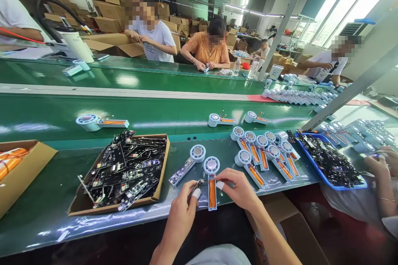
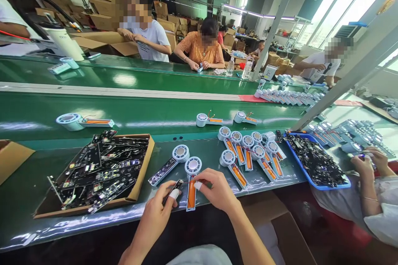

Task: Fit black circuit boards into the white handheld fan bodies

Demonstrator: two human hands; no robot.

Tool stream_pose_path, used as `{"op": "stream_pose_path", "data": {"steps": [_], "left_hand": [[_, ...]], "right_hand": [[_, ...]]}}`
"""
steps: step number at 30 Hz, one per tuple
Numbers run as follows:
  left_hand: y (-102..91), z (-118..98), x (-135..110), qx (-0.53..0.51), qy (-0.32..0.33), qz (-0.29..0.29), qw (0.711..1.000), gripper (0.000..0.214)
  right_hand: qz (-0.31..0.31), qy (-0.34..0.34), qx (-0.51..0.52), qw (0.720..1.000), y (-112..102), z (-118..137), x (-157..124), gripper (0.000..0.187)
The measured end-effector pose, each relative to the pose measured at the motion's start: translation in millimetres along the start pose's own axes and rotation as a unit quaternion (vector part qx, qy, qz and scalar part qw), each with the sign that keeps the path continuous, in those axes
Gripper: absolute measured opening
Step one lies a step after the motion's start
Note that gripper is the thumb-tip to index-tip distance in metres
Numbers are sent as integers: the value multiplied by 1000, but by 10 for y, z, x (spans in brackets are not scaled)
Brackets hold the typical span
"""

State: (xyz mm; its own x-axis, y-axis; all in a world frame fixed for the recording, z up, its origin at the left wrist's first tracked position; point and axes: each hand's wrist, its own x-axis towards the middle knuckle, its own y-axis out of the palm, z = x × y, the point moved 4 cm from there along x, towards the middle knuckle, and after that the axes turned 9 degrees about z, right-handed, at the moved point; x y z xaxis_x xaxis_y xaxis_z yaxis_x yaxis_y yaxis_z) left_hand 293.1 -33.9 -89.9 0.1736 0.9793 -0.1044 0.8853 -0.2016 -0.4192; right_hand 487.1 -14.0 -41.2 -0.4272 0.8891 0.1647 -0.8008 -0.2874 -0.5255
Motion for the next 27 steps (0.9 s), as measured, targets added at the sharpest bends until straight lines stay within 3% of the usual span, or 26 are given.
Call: {"op": "stream_pose_path", "data": {"steps": [3, 5, 11, 13, 17, 19, 27], "left_hand": [[17, -29, -4, -5, 6, 14, 1000, 33], [30, -43, -3, 6, 20, 28, 999, 34], [13, -84, 9, 24, 39, 33, 998, 31], [12, -89, 20, 7, 29, 36, 999, 30], [37, -76, 35, -56, -5, 43, 997, 31], [56, -75, 36, -83, -18, 51, 995, 33], [48, -211, 77, -66, 20, 41, 997, 37]], "right_hand": [[-8, -54, -22, 998, 18, 52, 105, 23], [-31, -52, -23, 998, 26, 43, 190, 24], [-51, 89, 177, 979, 160, -152, 336, 16], [-39, 92, 128, 987, 196, -129, 300, 14], [5, -17, -4, 1000, 234, 35, 192, 29], [-2, -47, -31, 998, 228, 70, 154, 36], [-16, -54, -128, 990, 270, 76, 88, 34]]}}
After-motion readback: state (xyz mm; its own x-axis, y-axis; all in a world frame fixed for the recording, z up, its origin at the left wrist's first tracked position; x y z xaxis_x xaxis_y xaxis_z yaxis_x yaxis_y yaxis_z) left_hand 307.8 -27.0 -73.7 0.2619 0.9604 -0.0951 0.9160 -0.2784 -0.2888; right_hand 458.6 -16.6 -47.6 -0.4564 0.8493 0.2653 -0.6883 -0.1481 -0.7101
